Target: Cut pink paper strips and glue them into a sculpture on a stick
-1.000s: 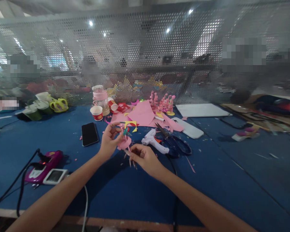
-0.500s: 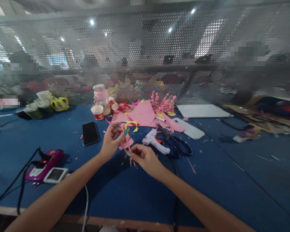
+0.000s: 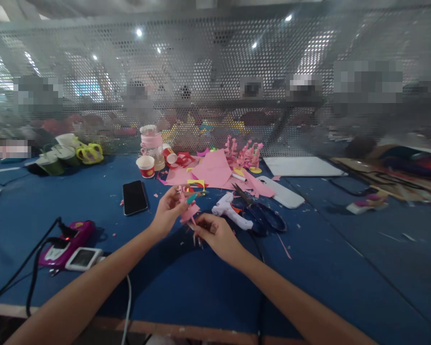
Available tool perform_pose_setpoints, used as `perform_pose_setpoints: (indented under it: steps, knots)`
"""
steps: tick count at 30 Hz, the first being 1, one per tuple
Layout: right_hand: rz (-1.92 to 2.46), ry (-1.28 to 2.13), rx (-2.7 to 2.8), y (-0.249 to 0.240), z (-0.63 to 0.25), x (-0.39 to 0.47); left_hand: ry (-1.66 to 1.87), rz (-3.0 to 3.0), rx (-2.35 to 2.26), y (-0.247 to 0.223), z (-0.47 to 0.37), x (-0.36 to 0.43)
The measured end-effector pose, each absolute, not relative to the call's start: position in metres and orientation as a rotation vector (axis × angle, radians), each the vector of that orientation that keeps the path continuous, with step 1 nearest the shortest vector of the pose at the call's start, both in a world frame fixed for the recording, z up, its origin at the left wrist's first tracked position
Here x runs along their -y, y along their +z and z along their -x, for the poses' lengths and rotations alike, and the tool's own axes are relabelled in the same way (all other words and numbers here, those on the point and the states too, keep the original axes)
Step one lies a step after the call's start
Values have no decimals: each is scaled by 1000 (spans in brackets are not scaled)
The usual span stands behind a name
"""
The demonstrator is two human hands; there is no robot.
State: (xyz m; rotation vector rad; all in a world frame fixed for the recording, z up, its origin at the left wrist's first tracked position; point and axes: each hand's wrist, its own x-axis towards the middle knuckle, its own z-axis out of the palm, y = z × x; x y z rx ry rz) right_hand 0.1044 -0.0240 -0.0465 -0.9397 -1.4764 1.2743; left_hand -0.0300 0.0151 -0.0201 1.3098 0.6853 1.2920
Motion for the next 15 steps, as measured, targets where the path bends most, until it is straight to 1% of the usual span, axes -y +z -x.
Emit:
perform_pose_setpoints:
  steps: [6,15]
  knots:
    - [966,1265,1547,-48,-108,23,1064,-1314,-667,-20,40,-29]
    - [963,1278,1572,-48,-107,25,918,-1266,-711,-11,46,-31]
